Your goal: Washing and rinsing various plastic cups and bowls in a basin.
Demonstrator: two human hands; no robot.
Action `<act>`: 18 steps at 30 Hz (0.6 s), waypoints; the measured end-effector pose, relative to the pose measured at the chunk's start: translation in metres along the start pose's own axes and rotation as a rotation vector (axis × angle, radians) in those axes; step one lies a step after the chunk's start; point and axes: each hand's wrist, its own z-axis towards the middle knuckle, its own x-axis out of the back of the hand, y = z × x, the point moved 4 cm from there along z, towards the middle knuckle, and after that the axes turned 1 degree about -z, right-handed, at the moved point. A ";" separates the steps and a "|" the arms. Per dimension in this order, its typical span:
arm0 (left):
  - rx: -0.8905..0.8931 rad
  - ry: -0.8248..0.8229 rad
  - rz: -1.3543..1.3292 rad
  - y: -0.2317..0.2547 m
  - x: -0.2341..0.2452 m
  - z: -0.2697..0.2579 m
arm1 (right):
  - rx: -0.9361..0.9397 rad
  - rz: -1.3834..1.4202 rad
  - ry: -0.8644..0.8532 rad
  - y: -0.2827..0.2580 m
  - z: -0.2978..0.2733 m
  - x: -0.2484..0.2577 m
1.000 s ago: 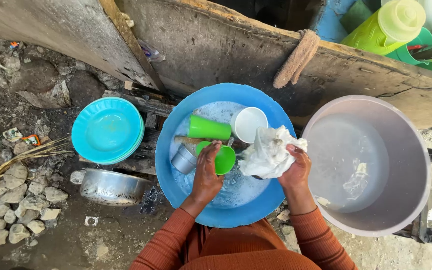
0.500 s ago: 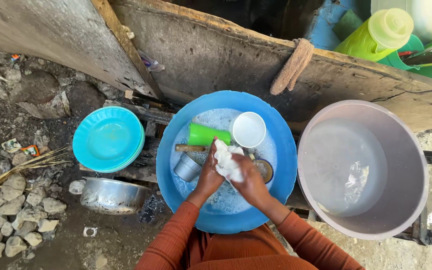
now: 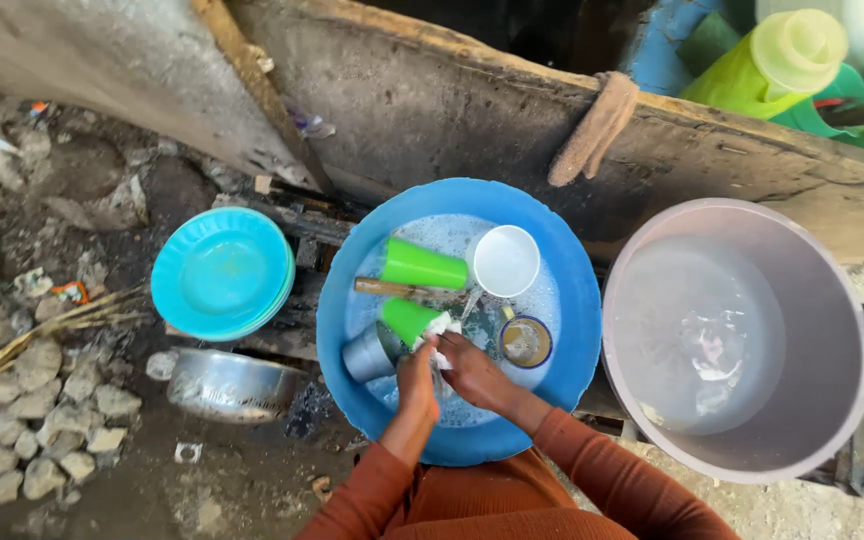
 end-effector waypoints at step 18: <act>0.251 -0.223 -0.126 0.022 -0.044 0.064 | -0.033 -0.369 0.062 0.091 0.050 -0.075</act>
